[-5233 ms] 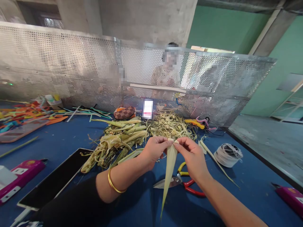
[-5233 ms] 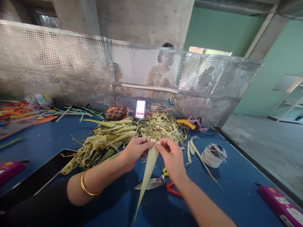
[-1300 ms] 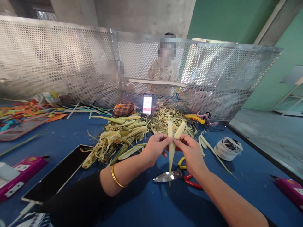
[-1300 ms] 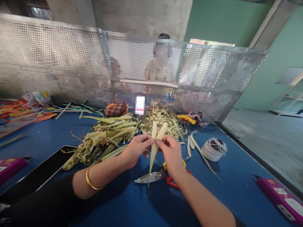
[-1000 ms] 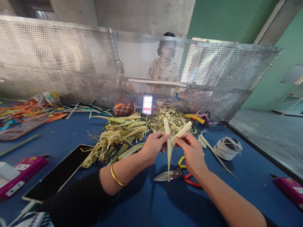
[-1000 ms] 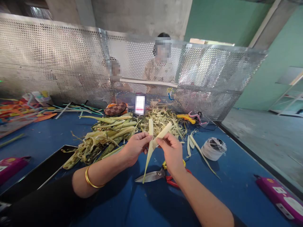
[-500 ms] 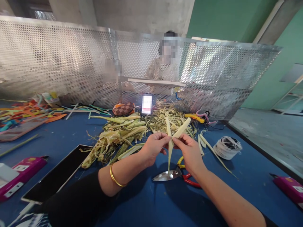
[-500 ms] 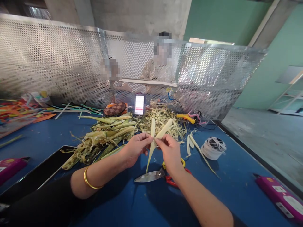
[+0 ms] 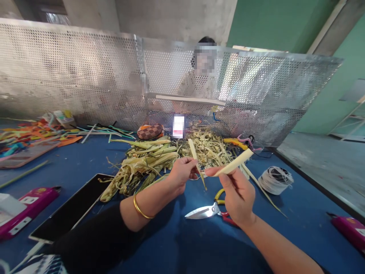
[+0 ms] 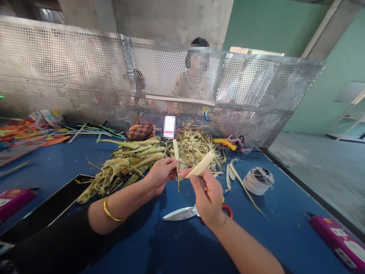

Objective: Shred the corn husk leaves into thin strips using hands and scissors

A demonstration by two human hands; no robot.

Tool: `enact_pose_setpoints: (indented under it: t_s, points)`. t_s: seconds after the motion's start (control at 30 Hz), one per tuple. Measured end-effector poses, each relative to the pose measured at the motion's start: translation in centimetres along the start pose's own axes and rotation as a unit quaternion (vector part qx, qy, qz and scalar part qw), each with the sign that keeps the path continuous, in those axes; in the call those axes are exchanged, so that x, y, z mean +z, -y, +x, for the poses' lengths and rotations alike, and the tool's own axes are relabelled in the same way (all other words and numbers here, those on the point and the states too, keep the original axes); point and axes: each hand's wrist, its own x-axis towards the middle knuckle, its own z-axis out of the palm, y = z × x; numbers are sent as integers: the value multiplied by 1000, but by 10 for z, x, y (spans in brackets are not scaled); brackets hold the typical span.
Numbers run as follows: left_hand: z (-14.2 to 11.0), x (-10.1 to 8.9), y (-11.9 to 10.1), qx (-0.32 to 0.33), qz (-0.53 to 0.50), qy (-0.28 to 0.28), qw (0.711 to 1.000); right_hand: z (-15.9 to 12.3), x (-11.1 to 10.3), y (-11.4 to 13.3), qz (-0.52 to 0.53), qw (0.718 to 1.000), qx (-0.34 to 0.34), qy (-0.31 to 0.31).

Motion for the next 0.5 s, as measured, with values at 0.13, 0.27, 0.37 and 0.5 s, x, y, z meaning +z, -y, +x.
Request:
enact_pose_setpoints:
  t_s: [0.13, 0.27, 0.37, 0.5]
  points:
    - [9, -7, -2, -4, -10, -52, 999, -12, -4, 15, 67, 994, -81, 36]
    - [20, -16, -5, 10, -7, -89, 996, -17, -8, 29, 137, 988, -68, -9]
    - [18, -16, -7, 13, 10, -87, 996, -8, -10, 26, 116, 991, -3, -65]
    - [-1, -3, -3, 31, 70, 9, 997, 11, -6, 0, 63, 973, 204, -92]
